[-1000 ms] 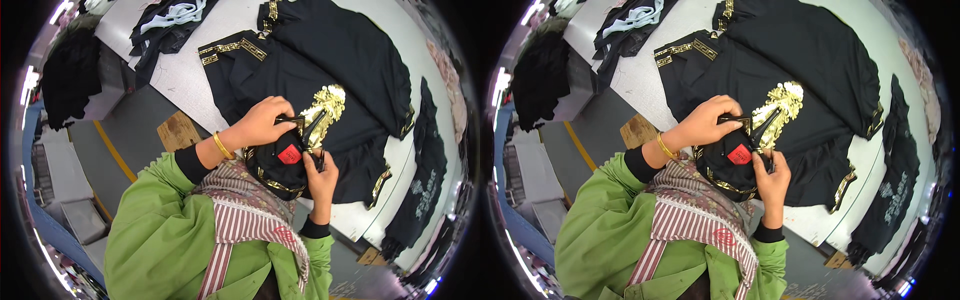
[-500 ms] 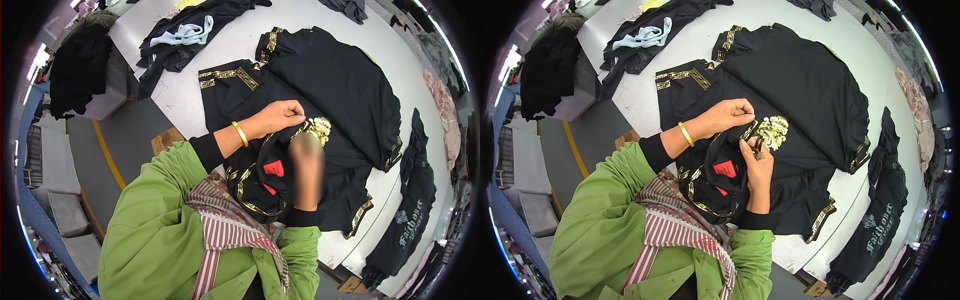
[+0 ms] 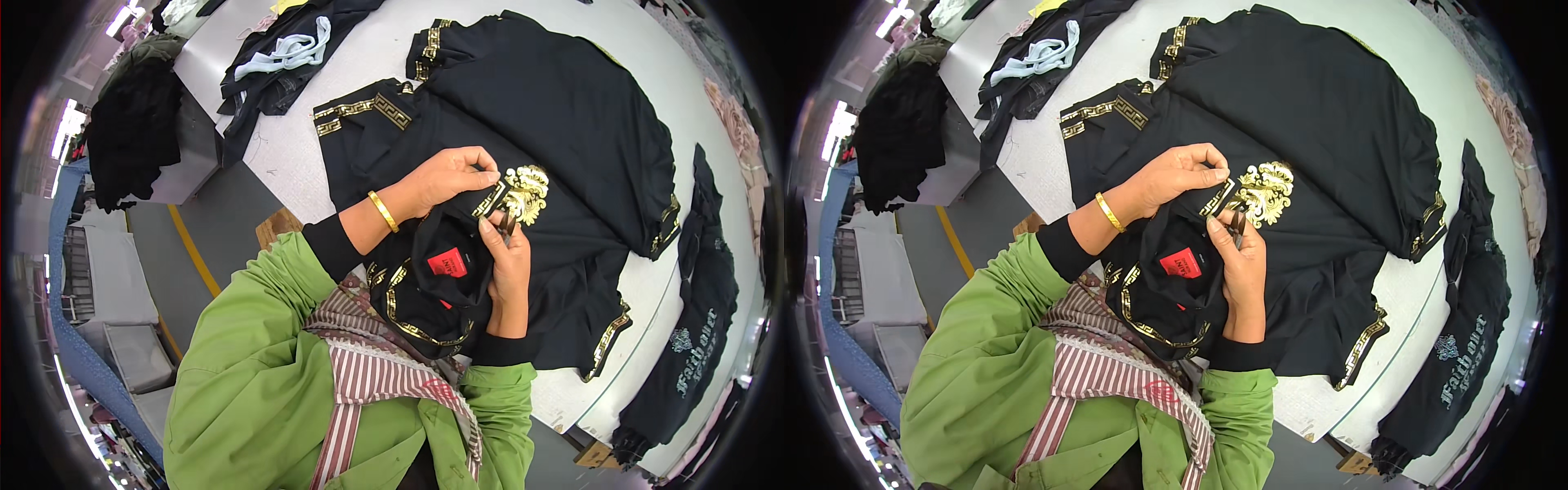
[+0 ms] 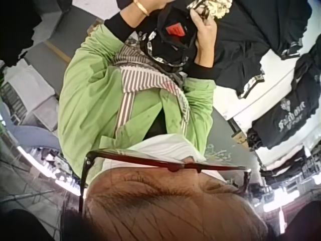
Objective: Inspecting embroidered shirts for quality, checking details of the gold pattern, and marking/tagging specific areas.
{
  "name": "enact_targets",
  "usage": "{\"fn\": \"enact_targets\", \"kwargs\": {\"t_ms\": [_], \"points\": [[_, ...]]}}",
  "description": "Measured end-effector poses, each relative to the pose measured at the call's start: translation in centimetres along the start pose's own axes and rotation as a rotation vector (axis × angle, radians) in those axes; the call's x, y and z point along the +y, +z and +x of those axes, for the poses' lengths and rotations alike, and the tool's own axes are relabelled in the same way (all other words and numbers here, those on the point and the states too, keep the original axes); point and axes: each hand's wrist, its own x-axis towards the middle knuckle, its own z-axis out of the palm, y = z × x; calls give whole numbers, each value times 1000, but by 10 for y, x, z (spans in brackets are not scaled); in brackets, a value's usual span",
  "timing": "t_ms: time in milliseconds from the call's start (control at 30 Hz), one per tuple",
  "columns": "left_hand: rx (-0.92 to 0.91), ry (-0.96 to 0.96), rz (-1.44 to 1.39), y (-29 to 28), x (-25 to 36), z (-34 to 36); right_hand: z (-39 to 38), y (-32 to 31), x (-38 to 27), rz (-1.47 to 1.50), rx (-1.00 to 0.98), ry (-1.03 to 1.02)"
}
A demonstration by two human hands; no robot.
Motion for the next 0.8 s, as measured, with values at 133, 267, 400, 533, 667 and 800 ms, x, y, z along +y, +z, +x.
{"fn": "enact_targets", "kwargs": {"t_ms": [133, 267, 400, 533, 667, 800], "points": [[-8, -25, 32, 6, 4, -7, 1, 0, 0, -2, 29, -15], [-15, 7, 47, 5, 1, -12, 2, -3, 1, 40, 40, 0], [3, 44, 65, 3, 2, -14, 4, -4, 3, 71, 49, 5], [37, 80, 67, 3, -1, -15, 4, -3, 3, 83, 46, 3], [63, 88, 62, 2, -1, -18, 4, -3, 4, 73, 30, -16], [64, 42, 63, 0, 4, -24, 4, -4, 8, 41, -10, -62]]}}
